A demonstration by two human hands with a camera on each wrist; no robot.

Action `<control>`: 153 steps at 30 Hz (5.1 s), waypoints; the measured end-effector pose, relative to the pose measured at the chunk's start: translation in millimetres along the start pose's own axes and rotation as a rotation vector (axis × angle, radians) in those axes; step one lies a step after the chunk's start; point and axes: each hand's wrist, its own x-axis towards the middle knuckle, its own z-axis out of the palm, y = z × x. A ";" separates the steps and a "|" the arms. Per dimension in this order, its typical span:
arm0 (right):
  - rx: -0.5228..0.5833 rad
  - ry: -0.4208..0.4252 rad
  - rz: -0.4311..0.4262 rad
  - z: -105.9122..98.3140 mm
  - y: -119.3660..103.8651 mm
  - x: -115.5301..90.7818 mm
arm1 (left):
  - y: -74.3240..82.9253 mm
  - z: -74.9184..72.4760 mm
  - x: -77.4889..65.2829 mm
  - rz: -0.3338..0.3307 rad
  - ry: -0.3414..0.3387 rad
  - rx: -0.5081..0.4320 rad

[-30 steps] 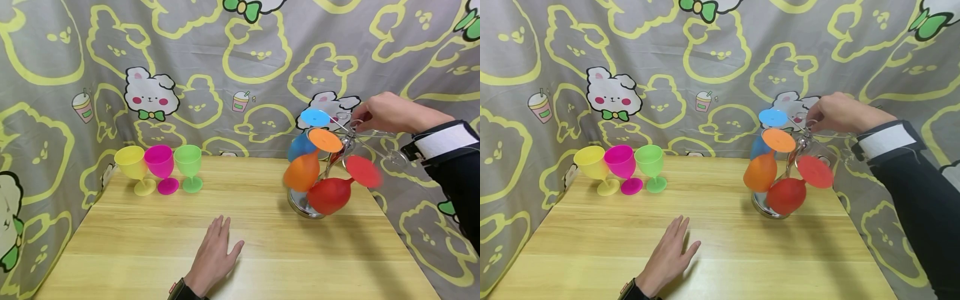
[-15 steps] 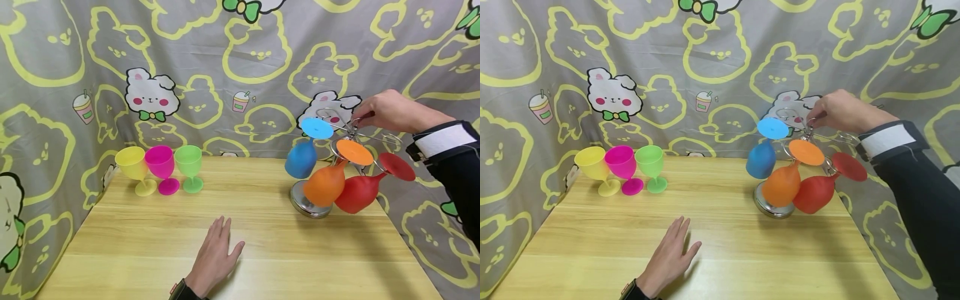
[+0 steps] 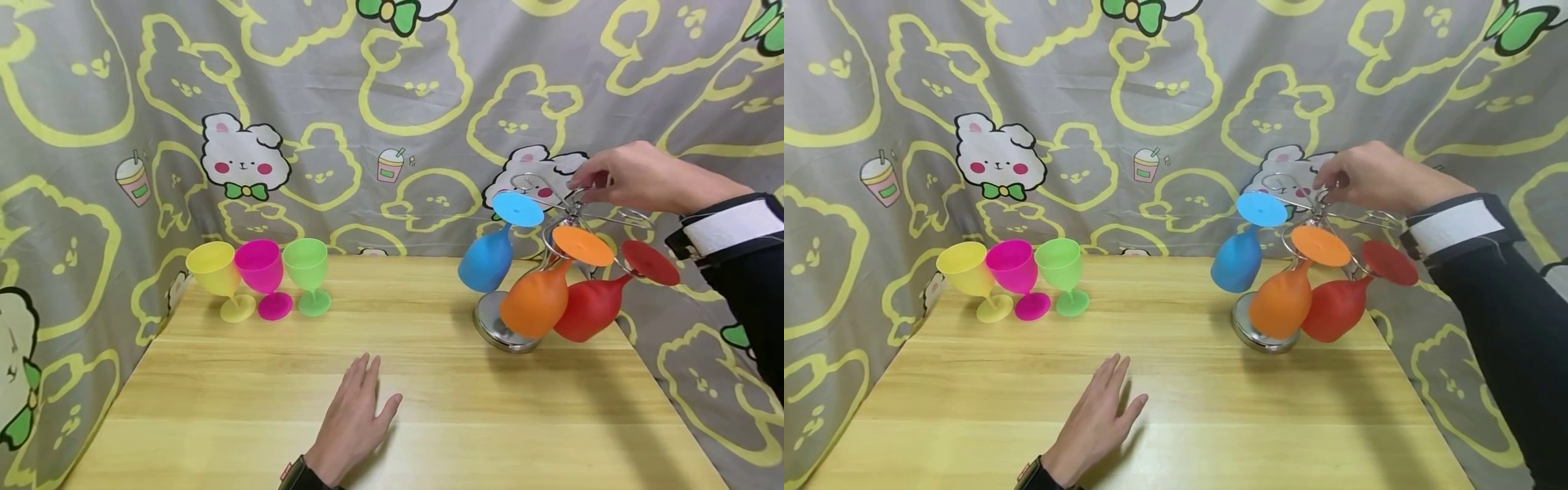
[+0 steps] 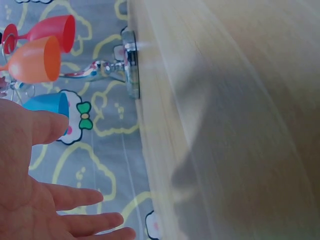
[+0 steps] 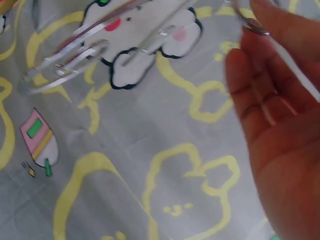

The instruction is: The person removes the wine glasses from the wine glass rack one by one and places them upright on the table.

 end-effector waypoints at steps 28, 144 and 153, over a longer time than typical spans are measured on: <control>0.045 0.187 0.276 65.6 -37.6 -153.8 | -3.2 -1.6 0.5 -0.009 -0.022 -0.039; 1.796 -0.136 0.482 275.9 -199.2 -100.5 | -15.3 -7.6 15.1 -0.024 0.074 -0.178; 2.056 -0.140 0.464 278.8 -252.3 -75.4 | -3.5 -11.7 23.9 0.057 0.192 -0.393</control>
